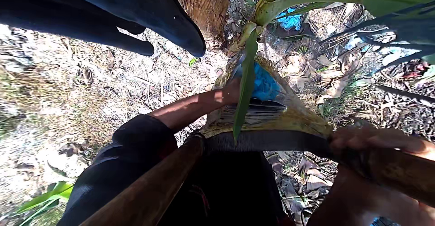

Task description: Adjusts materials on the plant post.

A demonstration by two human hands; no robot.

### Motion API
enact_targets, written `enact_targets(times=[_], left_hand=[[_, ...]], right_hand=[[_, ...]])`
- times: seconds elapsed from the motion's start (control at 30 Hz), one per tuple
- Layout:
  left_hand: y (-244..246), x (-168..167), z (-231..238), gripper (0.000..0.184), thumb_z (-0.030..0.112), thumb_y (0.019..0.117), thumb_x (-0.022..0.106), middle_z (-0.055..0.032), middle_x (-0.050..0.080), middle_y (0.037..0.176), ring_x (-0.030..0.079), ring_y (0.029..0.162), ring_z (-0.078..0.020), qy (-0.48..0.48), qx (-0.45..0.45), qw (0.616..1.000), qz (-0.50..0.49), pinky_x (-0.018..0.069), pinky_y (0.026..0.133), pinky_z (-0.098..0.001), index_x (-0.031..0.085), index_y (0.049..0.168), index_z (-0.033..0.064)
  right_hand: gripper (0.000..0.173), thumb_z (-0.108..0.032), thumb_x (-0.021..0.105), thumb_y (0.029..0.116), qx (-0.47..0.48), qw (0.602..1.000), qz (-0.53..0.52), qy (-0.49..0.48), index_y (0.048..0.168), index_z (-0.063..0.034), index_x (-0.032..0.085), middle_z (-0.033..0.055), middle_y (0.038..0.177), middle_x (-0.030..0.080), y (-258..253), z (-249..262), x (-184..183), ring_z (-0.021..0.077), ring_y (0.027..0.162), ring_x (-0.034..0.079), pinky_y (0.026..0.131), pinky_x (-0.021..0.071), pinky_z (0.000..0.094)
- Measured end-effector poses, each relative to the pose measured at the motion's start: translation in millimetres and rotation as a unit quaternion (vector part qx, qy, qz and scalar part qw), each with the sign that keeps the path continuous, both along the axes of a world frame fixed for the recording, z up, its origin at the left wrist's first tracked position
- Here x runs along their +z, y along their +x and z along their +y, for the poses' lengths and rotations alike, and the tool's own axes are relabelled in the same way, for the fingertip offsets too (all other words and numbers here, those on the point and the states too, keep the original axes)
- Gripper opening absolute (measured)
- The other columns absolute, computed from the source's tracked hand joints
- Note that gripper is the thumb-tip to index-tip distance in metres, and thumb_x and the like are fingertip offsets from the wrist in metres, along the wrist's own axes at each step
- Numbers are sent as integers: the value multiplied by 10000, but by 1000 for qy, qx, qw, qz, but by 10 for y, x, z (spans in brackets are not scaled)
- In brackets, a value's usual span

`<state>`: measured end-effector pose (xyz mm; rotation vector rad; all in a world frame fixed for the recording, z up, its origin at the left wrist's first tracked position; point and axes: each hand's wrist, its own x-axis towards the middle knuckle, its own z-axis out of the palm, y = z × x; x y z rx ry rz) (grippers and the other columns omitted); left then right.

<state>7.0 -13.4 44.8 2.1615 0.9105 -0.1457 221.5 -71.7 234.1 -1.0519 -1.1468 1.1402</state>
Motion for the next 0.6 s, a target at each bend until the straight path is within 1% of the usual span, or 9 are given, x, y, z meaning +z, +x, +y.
enact_targets(times=[0.03, 0.07, 0.1, 0.17, 0.2, 0.33, 0.4, 0.53, 0.6], left_hand=[[-41, 90, 61, 217, 174, 933, 671, -242, 699, 1038, 655, 1035, -422, 2, 5, 1000, -10, 486, 909, -612, 722, 978, -32], [-73, 480, 176, 247, 168, 962, 644, -246, 703, 1086, 655, 1073, -403, -44, 19, 998, 29, 475, 939, -568, 716, 1039, -55], [-13, 1140, 423, 319, 155, 1044, 554, -206, 626, 1338, 561, 1298, -332, -183, 17, 969, 168, 395, 1100, -477, 627, 1278, -49], [-76, 1659, 459, 321, 55, 1026, 553, -241, 609, 1358, 553, 1314, -347, -252, 153, 944, 149, 387, 1118, -441, 588, 1304, -99], [-113, 1656, 392, 291, 39, 1023, 552, -254, 630, 1304, 581, 1271, -356, -246, 170, 948, 110, 415, 1094, -442, 605, 1267, -110], [-163, 1494, 355, 264, 68, 1046, 505, -258, 668, 1198, 627, 1182, -375, -175, 14, 975, 137, 453, 1009, -487, 649, 1187, -102], [-204, 1540, 358, 288, 71, 1051, 500, -247, 658, 1259, 612, 1232, -362, -164, 19, 972, 165, 433, 1063, -464, 634, 1242, -98], [-238, 1290, 240, 224, 54, 1021, 554, -243, 690, 1151, 648, 1143, -354, -165, 63, 983, 53, 451, 1025, -467, 678, 1135, -93], [-244, 1543, 315, 251, 33, 1031, 536, -204, 675, 1258, 614, 1242, -279, -197, 113, 970, 88, 408, 1103, -385, 660, 1215, -84]], right_hand=[[338, -471, 646, 931, -3, 1000, 3, -2, 1067, -171, 723, -50, 907, 747, 2, 0, 5, 75, 774, 719, 703, 602, 215], [340, -474, 643, 932, 0, 1000, 2, -2, 1064, -170, 722, -49, 908, 748, 8, -1, 7, 80, 779, 721, 705, 605, 221], [336, -470, 635, 936, 4, 1000, 3, -5, 1068, -173, 723, -51, 916, 750, 11, -4, 10, 80, 791, 725, 714, 606, 222], [323, -461, 617, 952, 4, 1000, 6, -9, 1068, -180, 726, -57, 920, 751, -20, 6, 22, 74, 797, 725, 719, 603, 214], [324, -466, 622, 947, -4, 1000, 7, -10, 1055, -180, 730, -58, 907, 751, -41, 12, 33, 72, 783, 722, 710, 600, 210], [404, -533, 669, 894, 16, 1000, -5, -7, 1087, -181, 713, -63, 934, 747, 17, 1, 25, 71, 810, 723, 723, 600, 210], [380, -503, 649, 918, 25, 1000, -5, -5, 1100, -176, 716, -56, 949, 749, 27, -7, 14, 78, 821, 726, 726, 604, 219], [420, -565, 658, 889, -2, 1000, -19, -5, 1066, -189, 720, -70, 903, 740, 4, -12, 30, 67, 776, 714, 702, 598, 210], [393, -544, 671, 891, 0, 1000, -17, -9, 1064, -194, 716, -72, 913, 739, -1, -22, 34, 67, 777, 714, 700, 598, 210]])
